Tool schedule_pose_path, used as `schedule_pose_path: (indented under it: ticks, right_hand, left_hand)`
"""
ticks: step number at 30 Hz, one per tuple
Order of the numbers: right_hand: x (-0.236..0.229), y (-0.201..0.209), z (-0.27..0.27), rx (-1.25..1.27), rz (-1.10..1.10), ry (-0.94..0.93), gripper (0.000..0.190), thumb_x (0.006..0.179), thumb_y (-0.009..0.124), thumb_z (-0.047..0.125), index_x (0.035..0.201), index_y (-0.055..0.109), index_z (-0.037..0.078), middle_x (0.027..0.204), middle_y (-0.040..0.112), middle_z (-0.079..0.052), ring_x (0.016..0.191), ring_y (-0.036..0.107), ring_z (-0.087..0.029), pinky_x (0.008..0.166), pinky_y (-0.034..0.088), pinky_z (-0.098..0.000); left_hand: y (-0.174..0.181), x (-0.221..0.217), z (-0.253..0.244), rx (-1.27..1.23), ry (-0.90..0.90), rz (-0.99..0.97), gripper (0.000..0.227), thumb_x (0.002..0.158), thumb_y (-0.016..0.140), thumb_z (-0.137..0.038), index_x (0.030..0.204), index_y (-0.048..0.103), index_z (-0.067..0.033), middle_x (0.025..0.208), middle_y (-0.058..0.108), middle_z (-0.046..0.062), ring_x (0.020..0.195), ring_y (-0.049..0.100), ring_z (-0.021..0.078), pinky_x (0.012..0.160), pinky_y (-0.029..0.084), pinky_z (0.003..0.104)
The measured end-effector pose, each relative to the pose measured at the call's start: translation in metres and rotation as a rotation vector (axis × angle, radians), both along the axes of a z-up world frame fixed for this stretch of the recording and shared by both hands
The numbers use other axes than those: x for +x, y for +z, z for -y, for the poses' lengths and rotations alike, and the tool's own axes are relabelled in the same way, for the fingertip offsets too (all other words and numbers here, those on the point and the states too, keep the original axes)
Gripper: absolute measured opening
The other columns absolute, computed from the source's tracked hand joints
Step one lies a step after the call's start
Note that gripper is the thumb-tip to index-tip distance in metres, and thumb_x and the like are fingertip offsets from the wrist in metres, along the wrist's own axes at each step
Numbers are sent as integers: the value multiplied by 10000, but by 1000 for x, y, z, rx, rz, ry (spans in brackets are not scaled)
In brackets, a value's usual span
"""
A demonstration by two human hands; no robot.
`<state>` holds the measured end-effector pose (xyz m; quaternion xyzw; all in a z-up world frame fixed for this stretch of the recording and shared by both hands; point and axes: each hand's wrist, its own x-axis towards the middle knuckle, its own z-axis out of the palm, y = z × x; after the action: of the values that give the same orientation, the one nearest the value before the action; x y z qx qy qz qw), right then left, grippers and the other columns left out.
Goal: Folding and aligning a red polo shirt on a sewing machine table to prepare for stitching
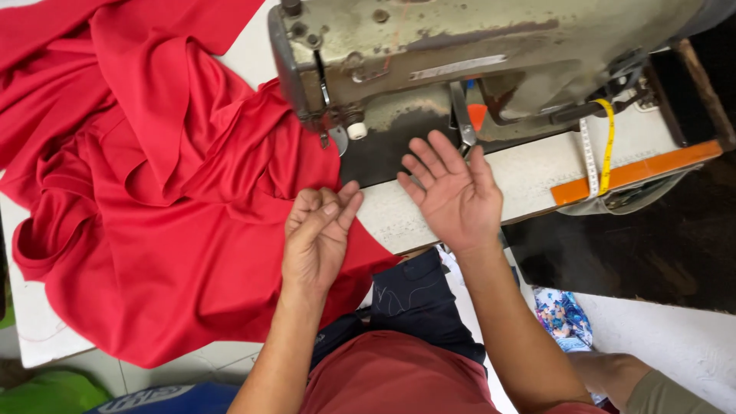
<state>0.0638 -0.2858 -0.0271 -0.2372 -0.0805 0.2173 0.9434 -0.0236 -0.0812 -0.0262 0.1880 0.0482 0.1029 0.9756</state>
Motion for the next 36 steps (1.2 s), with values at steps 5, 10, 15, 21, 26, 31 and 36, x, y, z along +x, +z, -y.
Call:
schedule_pose_path:
  ticks: [5,10,15,21,26,31,36]
  right_hand:
    - [-1,-1,1,18,-25,10,655,1030,382,576,1457,573,118,1460,607,-161,1341,594,-326,1198,436,-548]
    - [-4,4,0,-10,-38,-22,637,1027,414,567,1430,603,111,1429,633,-164,1314,614,-322,1182,459,-533]
    - [-4,1,2,24,-43,-23,643,1031,406,563,1426,603,95,1424,630,-180,1317,607,-342,1186,448,-553]
    - [-3,2,-1,57,-35,-16,654,1040,386,565,1428,600,85,1409,638,-187,1307,616,-344,1172,452,-549]
    - [-3,4,0,42,-37,-14,653,1039,376,573,1426,604,99,1403,646,-173,1302,619,-325,1173,454,-541]
    - [-3,5,0,5,-37,-25,652,1036,363,577,1423,605,112,1390,655,-162,1298,623,-319,1167,456,-539]
    - [-3,4,0,25,-44,-19,653,1040,363,574,1417,611,102,1394,652,-164,1296,622,-331,1160,444,-530]
  left_hand:
    - [-3,0,1,0,5,29,240,890,613,123,864,504,-90,826,553,88,1226,662,408,1124,485,576]
    - [-2,1,2,-14,-12,44,262,890,620,119,861,482,-102,819,549,94,1231,656,417,1147,440,607]
    - [-1,0,2,5,-19,44,257,899,619,111,868,483,-104,820,533,78,1241,651,408,1165,429,582]
    - [-2,0,0,32,-34,43,244,907,615,100,872,487,-104,819,529,71,1227,664,396,1171,432,572]
    - [-3,0,0,44,-38,48,247,908,611,99,874,480,-107,822,522,71,1225,666,395,1175,426,570]
    - [-4,0,0,46,-39,47,241,906,611,100,881,487,-105,829,529,74,1227,666,396,1177,427,571]
    - [2,0,2,58,-29,32,239,902,621,89,883,490,-109,827,537,67,1212,678,375,1170,439,550]
